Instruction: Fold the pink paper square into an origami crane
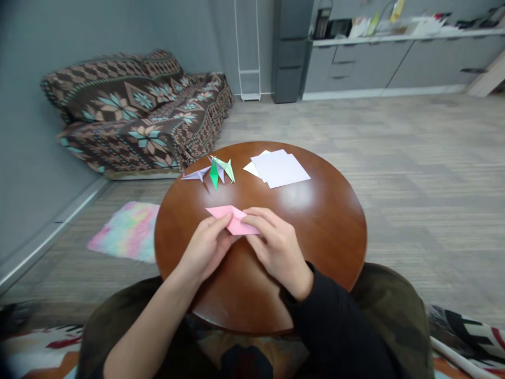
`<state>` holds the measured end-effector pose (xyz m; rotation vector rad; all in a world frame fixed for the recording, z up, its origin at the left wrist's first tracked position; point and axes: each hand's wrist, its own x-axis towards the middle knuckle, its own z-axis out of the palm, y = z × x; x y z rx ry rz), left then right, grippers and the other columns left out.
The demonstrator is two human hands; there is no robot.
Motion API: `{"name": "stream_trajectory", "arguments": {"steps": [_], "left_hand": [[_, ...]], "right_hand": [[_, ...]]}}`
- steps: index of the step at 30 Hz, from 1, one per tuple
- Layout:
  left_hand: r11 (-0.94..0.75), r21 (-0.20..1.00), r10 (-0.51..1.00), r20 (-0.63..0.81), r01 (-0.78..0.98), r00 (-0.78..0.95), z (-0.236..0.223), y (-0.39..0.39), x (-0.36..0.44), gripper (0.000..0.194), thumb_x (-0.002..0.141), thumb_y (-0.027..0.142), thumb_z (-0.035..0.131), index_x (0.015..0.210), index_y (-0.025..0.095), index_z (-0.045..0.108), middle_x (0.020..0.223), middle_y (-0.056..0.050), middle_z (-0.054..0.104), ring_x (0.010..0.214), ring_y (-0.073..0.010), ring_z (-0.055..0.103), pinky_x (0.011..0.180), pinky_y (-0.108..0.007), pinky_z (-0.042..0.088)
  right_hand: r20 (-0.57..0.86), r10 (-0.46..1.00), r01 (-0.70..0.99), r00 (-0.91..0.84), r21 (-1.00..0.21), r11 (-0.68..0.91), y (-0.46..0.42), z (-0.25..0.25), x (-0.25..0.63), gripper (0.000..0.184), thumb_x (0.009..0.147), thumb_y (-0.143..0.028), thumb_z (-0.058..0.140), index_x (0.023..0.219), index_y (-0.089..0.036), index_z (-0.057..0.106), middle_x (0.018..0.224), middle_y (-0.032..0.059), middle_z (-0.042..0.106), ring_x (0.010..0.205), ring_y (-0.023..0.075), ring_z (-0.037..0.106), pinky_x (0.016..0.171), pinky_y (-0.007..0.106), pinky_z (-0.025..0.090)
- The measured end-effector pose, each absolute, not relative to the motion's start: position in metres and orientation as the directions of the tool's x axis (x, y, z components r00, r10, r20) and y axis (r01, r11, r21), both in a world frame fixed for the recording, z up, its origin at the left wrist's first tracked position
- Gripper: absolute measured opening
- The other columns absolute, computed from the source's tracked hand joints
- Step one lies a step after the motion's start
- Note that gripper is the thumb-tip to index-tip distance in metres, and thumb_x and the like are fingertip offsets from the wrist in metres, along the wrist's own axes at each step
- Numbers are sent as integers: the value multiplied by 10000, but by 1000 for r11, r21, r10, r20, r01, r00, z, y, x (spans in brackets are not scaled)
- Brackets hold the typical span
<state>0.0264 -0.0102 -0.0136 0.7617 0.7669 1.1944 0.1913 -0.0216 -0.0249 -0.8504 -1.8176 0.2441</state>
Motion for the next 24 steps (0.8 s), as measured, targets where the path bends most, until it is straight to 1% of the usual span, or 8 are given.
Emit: {"name": "stream_trajectory", "arguments": {"steps": [3,5,7,8,10,13,16,24], "left_hand": [[137,855,987,-76,-501,140,-15,-12,26,384,907,330,750,1244,154,702,1031,-77,783,940,-179,740,892,-306,608],[58,877,991,7,-476,134,-13,-12,24,716,935,355,724,1570,299,398,1108,-58,779,960,-190,759,883,-345,628],[-16,908,974,108,-420,197,-10,-13,21,967,939,341,726,1657,401,80,1167,-62,777,981,-209,776,906,-384,632],[-38,923,958,143,-383,250,-8,-13,19,1017,928,310,743,1657,417,43,1202,-71,774,999,-218,781,923,-389,630],[-57,948,927,167,-314,335,-4,-12,16,891,895,239,775,1621,389,280,1256,-78,766,1037,-229,781,945,-370,626],[-117,972,924,183,-206,336,0,-12,14,348,857,188,796,1199,232,749,1130,-71,813,977,-223,797,907,-310,635],[-224,970,946,239,-89,221,-1,-11,12,101,824,154,809,916,193,823,922,-44,837,816,-184,797,785,-244,640],[-295,954,951,298,-47,84,-3,-12,13,30,837,183,797,809,190,806,764,-21,812,701,-174,772,702,-249,634]], "right_hand": [[701,706,360,-101,-636,683,-21,-24,191,196,920,-53,675,1029,-189,764,1130,126,789,1037,212,763,928,325,602],[664,747,299,-31,-707,641,-21,-24,191,198,920,-63,684,1009,-209,783,1102,99,804,1011,209,775,910,321,611],[634,771,252,56,-757,603,-20,-24,192,210,913,-68,696,1000,-231,797,1102,73,811,993,204,781,878,312,620],[625,775,240,92,-770,592,-21,-25,193,218,905,-67,705,996,-240,802,1109,64,812,993,204,781,868,309,622],[615,778,233,130,-781,579,-21,-24,194,236,891,-59,717,995,-250,810,1115,54,813,1001,204,777,871,310,618],[622,779,212,85,-775,595,-23,-23,195,246,891,-60,720,1004,-255,816,1123,50,809,1018,201,769,899,312,606],[607,794,158,35,-788,595,-24,-20,195,242,896,-78,730,1016,-266,823,1139,41,805,1042,193,762,921,300,598],[443,896,-15,-1,-896,443,-28,-13,188,161,824,-131,826,921,-258,848,934,14,839,867,190,791,817,273,645]]}}
